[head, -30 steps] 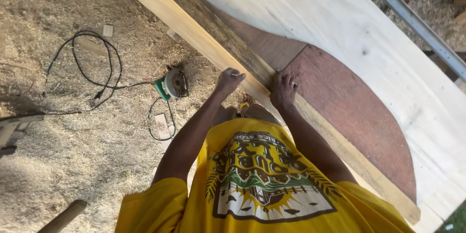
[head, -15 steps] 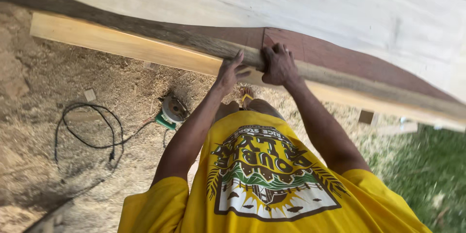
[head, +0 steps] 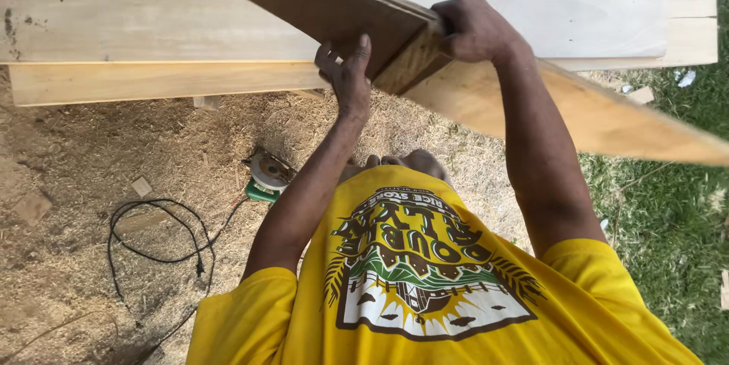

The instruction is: The person picks up small wood scraps from the ground, carries a long wooden plank across the yard, and positions large plywood panels on sawhorses, aligning them by hand. They then handle a small item at a workbench and touch and steady vertical wooden studs of a frame against a concrete block wall.

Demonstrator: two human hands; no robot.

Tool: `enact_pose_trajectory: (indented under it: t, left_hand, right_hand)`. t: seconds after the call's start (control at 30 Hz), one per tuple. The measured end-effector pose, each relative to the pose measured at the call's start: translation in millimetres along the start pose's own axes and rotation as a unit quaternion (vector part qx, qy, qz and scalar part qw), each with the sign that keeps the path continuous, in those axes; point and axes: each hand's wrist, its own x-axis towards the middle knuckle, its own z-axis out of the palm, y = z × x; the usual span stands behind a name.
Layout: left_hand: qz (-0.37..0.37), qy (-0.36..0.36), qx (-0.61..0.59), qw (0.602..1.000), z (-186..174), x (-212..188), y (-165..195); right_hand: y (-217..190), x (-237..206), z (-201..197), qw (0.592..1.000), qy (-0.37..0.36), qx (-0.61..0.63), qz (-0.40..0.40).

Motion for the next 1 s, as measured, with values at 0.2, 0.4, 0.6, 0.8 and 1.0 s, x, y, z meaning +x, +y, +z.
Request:
enact_pose_trajectory:
  t: [0.2, 0.4, 0.6, 0.8, 1.0]
  left_hand:
    - [-0.062, -0.033, 0.015, 0.997, 3, -43, -47]
    - [0.038, -0.097, 0.055, 0.993, 64, -131, -70]
    - [0.058, -0.113, 0.189, 0.974, 135, -210, -76]
    - [0.044, -0.200, 0.219, 0.954, 207, -254, -96]
    - [0.048, -0.290, 0.153, 0.943, 263, -281, -136]
  right_hand:
    - [58, -78, -1, 0.981, 0.021, 0.191, 0.038]
    - [148, -184, 20, 0.926, 0.061, 0.368, 0.066]
    - [225, -302, 38, 0.838, 0.110, 0.523, 0.109]
    - [265, -395, 43, 0.801, 0.212, 0.528, 0.187]
    - [285, -467, 48, 0.773, 0.256, 0.542, 0.206]
